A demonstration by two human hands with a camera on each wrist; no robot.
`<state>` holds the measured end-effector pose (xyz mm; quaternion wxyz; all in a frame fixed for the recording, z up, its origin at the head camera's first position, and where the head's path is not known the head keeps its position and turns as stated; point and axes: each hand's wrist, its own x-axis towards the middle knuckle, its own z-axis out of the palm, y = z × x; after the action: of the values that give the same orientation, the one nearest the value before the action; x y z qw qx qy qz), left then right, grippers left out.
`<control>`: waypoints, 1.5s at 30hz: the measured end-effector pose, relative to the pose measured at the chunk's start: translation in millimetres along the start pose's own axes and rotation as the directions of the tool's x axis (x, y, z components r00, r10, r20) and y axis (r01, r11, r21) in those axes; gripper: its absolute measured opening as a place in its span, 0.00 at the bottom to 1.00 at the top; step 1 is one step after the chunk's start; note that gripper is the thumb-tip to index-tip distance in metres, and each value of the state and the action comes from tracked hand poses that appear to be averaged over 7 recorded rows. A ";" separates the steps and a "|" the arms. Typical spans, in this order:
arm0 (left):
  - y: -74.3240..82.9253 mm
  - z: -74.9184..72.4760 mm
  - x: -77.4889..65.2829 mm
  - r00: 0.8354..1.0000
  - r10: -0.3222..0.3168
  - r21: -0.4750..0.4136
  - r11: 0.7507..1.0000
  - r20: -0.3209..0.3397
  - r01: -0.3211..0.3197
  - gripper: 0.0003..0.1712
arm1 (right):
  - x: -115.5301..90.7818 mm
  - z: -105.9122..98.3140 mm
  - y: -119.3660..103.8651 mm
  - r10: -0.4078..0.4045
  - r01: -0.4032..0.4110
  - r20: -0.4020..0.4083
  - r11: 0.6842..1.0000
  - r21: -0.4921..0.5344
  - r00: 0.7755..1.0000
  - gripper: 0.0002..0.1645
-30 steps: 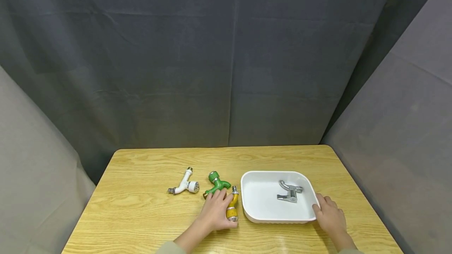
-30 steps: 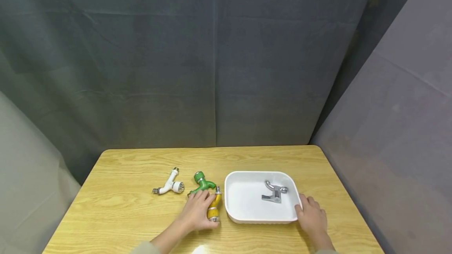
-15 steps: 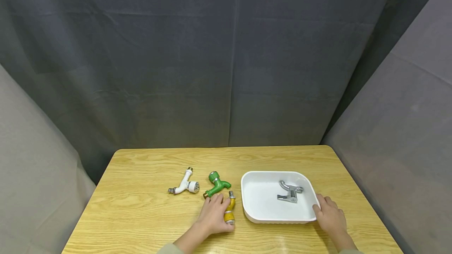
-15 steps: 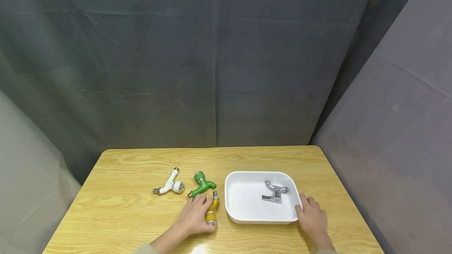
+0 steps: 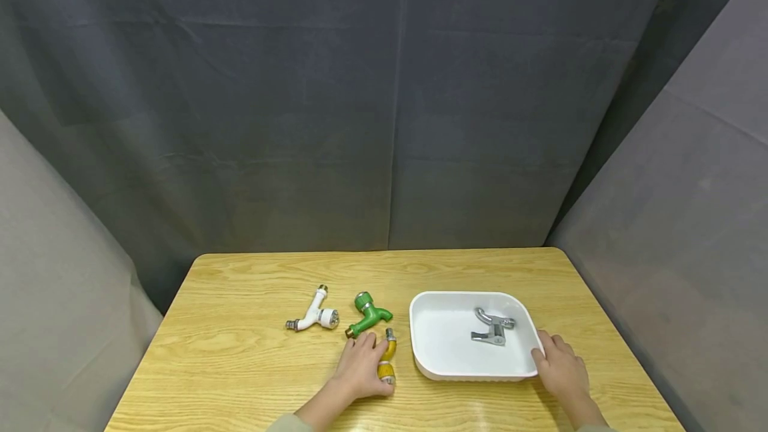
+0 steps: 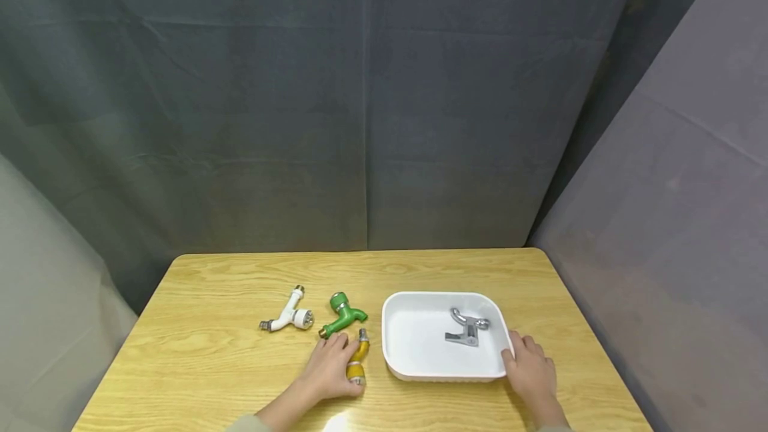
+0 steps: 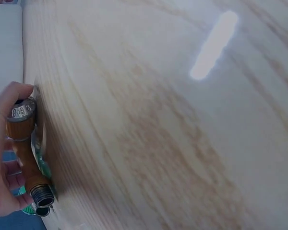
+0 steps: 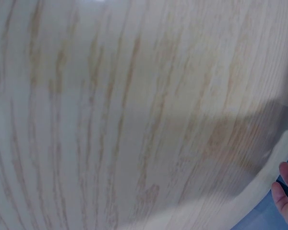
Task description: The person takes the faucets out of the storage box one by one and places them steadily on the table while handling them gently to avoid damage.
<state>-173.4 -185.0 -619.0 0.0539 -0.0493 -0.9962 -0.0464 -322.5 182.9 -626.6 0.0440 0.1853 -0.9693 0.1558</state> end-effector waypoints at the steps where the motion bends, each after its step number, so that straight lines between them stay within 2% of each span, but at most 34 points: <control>1: -0.1 0.0 0.0 1.000 -0.002 -0.001 1.000 0.004 0.002 0.38 | 0.0 -0.1 -0.2 -0.003 0.003 -0.004 1.000 0.000 1.000 0.24; 13: 0.9 -4.1 0.5 0.997 -0.035 -0.027 0.999 0.069 0.036 0.43 | 2.0 0.2 -2.4 -0.007 0.007 -0.008 1.000 0.002 1.000 0.24; 20: 3.7 -5.9 1.6 0.994 -0.046 -0.042 0.998 0.098 0.050 0.43 | 1.2 -1.9 -1.7 0.004 -0.004 0.033 1.000 0.005 0.999 0.25; 29: 7.2 -6.6 3.3 0.994 -0.036 -0.044 0.998 0.101 0.040 0.46 | 0.6 -1.9 3.9 0.017 -0.017 0.054 1.000 0.003 0.998 0.25; 35: 7.7 -9.8 3.6 0.995 -0.031 -0.042 0.998 0.096 0.035 0.56 | 2.0 -1.3 3.3 0.020 -0.020 0.065 1.000 -0.001 0.998 0.25; 37: 8.4 -11.5 4.8 0.997 -0.023 -0.037 0.999 0.078 0.026 0.56 | 2.1 -1.2 2.9 0.015 -0.015 0.059 1.000 -0.001 0.998 0.25; 39: 9.4 -13.1 7.5 0.999 -0.012 -0.041 0.999 0.036 0.013 0.51 | 2.3 -1.3 2.3 0.009 -0.009 0.052 1.000 0.000 0.999 0.24; 42: 11.8 -15.3 14.5 0.997 0.014 -0.051 0.999 -0.082 -0.018 0.38 | 2.3 -1.4 1.5 0.002 -0.002 0.041 1.000 0.000 0.999 0.24; 45: 16.3 -19.1 24.3 0.978 0.049 -0.051 0.997 -0.203 -0.061 0.31 | 2.5 -1.1 1.0 -0.001 0.001 0.036 1.000 0.003 0.999 0.24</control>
<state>-193.8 -168.5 -595.9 0.1543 -0.0732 -0.9822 -0.0781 -325.2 183.3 -625.5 0.0263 0.1885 -0.9696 0.1540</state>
